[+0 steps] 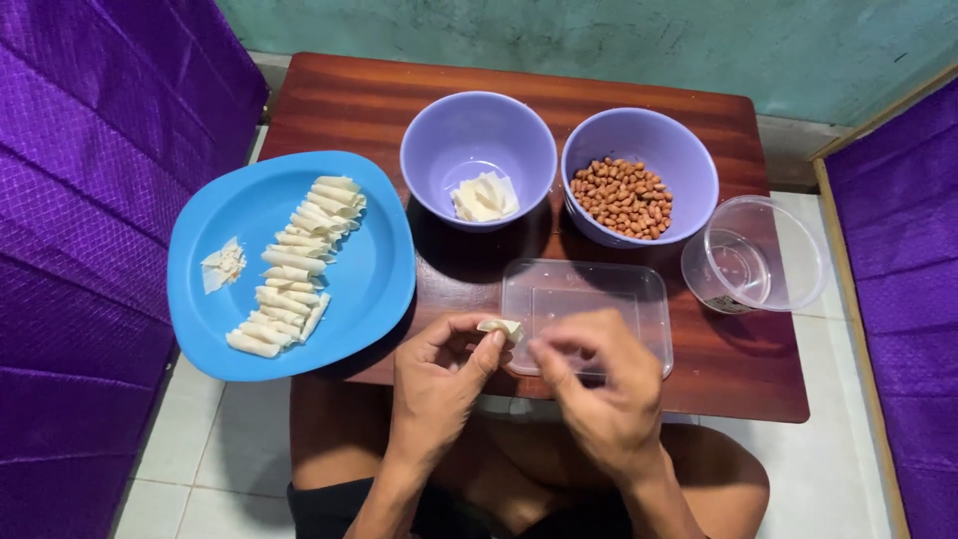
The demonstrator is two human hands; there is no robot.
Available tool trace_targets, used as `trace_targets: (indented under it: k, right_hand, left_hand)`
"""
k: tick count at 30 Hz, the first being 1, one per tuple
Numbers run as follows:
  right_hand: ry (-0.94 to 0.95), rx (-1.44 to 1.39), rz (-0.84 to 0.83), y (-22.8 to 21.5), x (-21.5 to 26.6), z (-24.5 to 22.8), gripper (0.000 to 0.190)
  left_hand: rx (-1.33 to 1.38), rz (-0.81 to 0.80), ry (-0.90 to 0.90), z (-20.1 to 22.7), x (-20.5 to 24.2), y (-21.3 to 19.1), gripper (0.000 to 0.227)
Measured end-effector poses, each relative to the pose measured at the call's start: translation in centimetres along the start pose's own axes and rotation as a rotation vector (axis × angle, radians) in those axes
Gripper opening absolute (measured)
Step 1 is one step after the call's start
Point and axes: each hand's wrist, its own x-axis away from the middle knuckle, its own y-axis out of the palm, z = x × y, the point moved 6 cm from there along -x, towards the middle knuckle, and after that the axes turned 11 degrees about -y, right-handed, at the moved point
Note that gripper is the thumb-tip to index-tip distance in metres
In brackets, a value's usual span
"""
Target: Wrapping peanuts in small dough wrappers to prepare snacks.
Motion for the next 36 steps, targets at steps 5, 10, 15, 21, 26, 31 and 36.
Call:
trace_targets:
  k: [5,10,15,21,26,31,36]
  right_hand:
    - [0.005,0.098,-0.102,-0.1,-0.6,-1.7,0.023]
    - [-0.01,0.163,-0.103,-0.7,-0.9,-1.8,0.021]
    - [-0.154,0.327,-0.122,-1.0,-0.3,-1.7,0.023]
    - [-0.102,0.305,-0.115,-1.5,0.2,-1.1,0.024]
    - [-0.098,0.344,-0.079,-2.0,0.4,-0.6,0.021]
    - [-0.064,0.341,-0.097,-2.6,0.8,0.4,0.018]
    - [0.037,0.327,-0.153,-3.1,1.5,2.7,0.016]
  left_hand:
    - [0.058,-0.082,-0.019,0.1,0.2,1.4,0.022]
    - [0.071,-0.162,-0.026,0.0,0.0,1.9,0.022]
    - [-0.027,-0.112,-0.093,1.0,0.0,2.5,0.028]
    - [-0.08,-0.033,-0.05,0.4,-0.2,3.5,0.023]
    - [-0.079,0.037,0.003,-0.2,-0.3,4.8,0.02]
    - [-0.143,0.057,0.045,-0.2,-0.7,5.4,0.019]
    - [-0.619,0.085,0.481,2.4,-0.1,5.4,0.015]
